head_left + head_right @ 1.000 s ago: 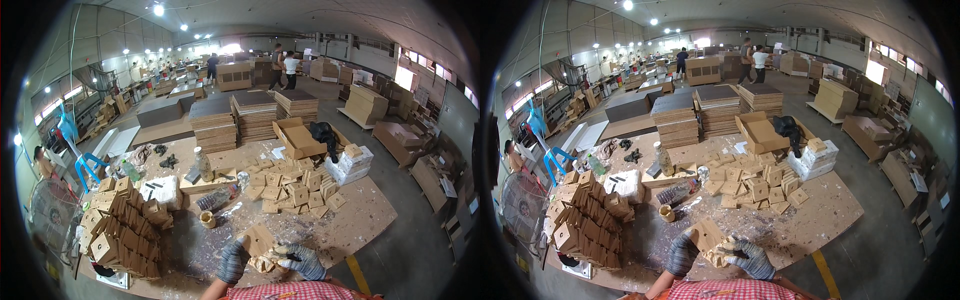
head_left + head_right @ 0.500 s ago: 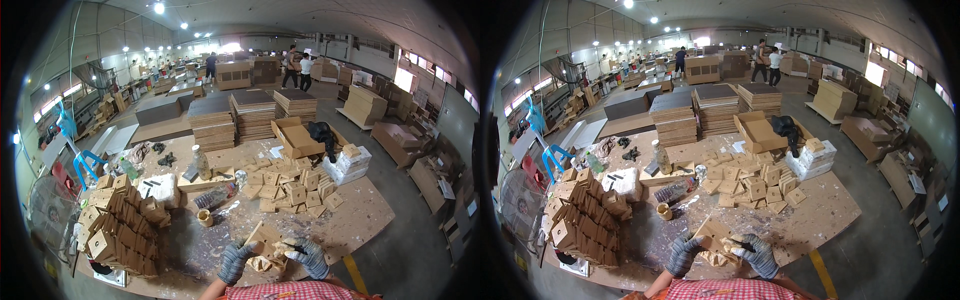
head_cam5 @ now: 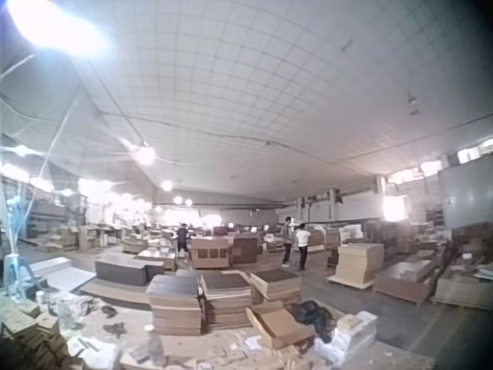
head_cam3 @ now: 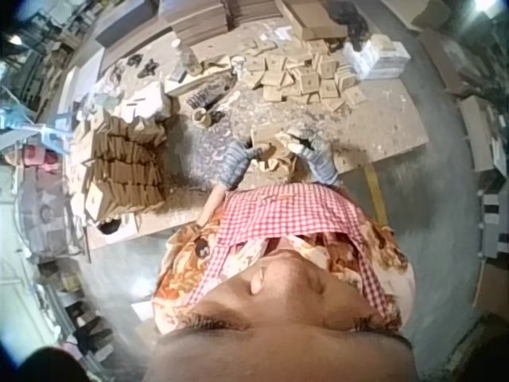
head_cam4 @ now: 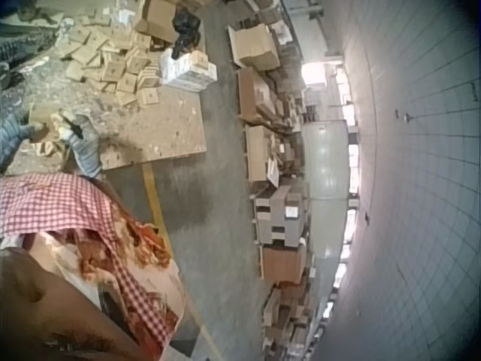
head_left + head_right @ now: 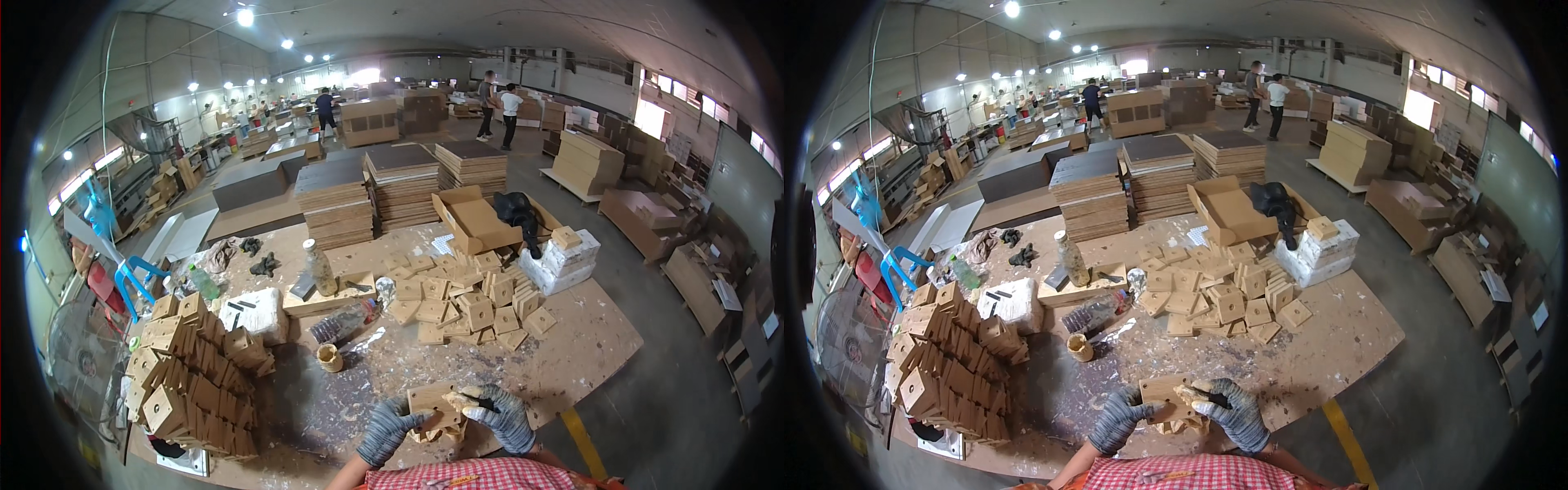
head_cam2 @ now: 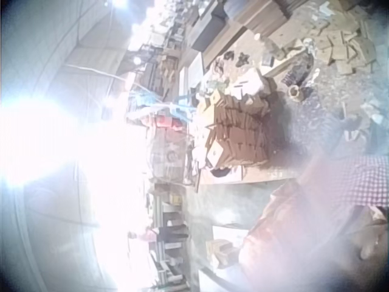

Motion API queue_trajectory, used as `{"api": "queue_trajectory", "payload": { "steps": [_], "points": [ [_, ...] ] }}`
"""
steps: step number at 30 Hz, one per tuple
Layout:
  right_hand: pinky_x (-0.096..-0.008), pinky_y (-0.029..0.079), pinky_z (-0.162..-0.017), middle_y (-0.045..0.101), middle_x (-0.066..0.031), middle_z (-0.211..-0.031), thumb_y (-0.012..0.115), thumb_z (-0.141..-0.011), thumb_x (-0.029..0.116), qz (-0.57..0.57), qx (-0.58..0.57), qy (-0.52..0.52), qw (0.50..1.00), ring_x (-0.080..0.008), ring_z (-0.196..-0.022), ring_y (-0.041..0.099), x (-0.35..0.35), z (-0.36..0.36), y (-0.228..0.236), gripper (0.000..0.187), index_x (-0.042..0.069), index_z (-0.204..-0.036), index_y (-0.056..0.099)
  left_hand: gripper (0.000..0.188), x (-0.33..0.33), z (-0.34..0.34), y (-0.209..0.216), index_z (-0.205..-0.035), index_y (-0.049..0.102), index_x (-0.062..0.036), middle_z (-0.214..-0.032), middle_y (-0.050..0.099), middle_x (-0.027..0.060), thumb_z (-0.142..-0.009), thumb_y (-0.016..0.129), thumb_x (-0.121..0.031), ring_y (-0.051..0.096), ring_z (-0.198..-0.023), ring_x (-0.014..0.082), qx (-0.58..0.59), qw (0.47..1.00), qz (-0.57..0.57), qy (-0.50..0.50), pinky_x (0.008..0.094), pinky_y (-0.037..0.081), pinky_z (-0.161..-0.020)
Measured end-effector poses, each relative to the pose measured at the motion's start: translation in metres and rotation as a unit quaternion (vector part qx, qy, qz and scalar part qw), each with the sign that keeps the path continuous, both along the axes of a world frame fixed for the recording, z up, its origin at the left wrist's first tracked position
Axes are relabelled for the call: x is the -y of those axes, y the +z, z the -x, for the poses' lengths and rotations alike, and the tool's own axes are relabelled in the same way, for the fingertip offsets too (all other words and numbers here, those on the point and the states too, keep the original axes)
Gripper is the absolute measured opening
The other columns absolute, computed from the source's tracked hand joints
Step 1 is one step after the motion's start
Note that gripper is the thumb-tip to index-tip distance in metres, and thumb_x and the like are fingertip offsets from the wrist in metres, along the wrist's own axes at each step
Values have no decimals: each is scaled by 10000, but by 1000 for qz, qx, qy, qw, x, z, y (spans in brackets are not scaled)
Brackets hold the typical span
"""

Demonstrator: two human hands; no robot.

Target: The person applies adhesive from a small container to the surfaces of small wooden blocks using a wooden stick, handling each block individually and placing it onto a stack.

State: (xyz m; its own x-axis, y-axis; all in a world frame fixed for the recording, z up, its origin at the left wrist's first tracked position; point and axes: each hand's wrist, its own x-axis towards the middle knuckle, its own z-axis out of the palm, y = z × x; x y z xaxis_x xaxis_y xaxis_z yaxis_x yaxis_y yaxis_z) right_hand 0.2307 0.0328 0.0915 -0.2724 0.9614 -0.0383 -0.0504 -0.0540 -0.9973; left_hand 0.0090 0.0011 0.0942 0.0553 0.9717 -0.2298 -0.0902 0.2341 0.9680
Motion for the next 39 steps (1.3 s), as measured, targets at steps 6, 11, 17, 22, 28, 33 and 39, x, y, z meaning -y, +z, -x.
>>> {"api": "queue_trajectory", "payload": {
  "steps": [6, 11, 17, 22, 28, 33, 39],
  "points": [
    [-278, 484, -848, 634, -56, -975, 736, -793, 132, -26, -45, 28, 998, -138, -954, 591, -3, 3, 10, 298, 25, -1052, 635, 372, 0, 0, 2, -1087, 642, 35, -925, 680, 66, -823, 707, -218, 593, -789, 103, 14, 1000, -1, -2, 272, 488, -702],
    [-346, 456, -918, 634, -85, -982, 749, -765, 152, -216, 75, 18, 973, -243, -1014, 584, -17, 4, 1, 317, 7, -1019, 627, 343, -5, 8, -11, -1060, 640, 29, -903, 669, 53, -814, 712, -199, 596, -806, 116, -12, 998, 0, 69, 271, 481, -723],
    [-317, 498, -884, 625, -91, -1079, 744, -765, 56, -236, 96, 59, 965, -196, -1025, 591, -16, 11, -18, 379, 18, -1110, 593, 405, -5, 15, -27, -1160, 553, 34, -1045, 640, 85, -815, 686, -132, 624, -919, 167, 152, 982, 29, 104, 285, 499, -842],
    [-360, 468, -897, 604, -150, -1055, 771, -753, 268, -266, 124, 74, 953, -276, -1025, 580, -15, 15, -20, 410, 14, -1036, 616, 361, -2, 15, -32, -1130, 575, 34, -1036, 641, 88, -822, 680, -122, 622, -918, 170, 197, 974, 46, 105, 283, 500, -830],
    [-338, 483, -900, 602, -129, -1069, 768, -766, 225, -301, 144, 75, 940, -245, -1003, 594, -12, 14, -14, 384, 18, -1051, 616, 338, -5, 17, -41, -1100, 586, 55, -1037, 640, 100, -817, 685, -102, 621, -916, 175, 201, 973, 41, 105, 285, 499, -824],
    [-324, 494, -883, 599, -104, -1051, 768, -771, 196, -252, 119, 87, 956, -213, -981, 594, -9, 13, -11, 392, 16, -1069, 587, 352, -11, 20, -43, -1107, 582, 61, -1040, 641, 113, -814, 688, -102, 625, -933, 192, 83, 994, -12, 74, 295, 504, -836],
    [-308, 496, -855, 575, -86, -977, 750, -792, 175, -183, 87, 97, 974, -184, -927, 581, -7, 13, -12, 374, 5, -1066, 561, 262, -8, 11, -34, -996, 658, 41, -847, 652, 28, -836, 668, -167, 571, -715, 82, 221, 966, 34, 130, 213, 448, -630]
  ]
}}
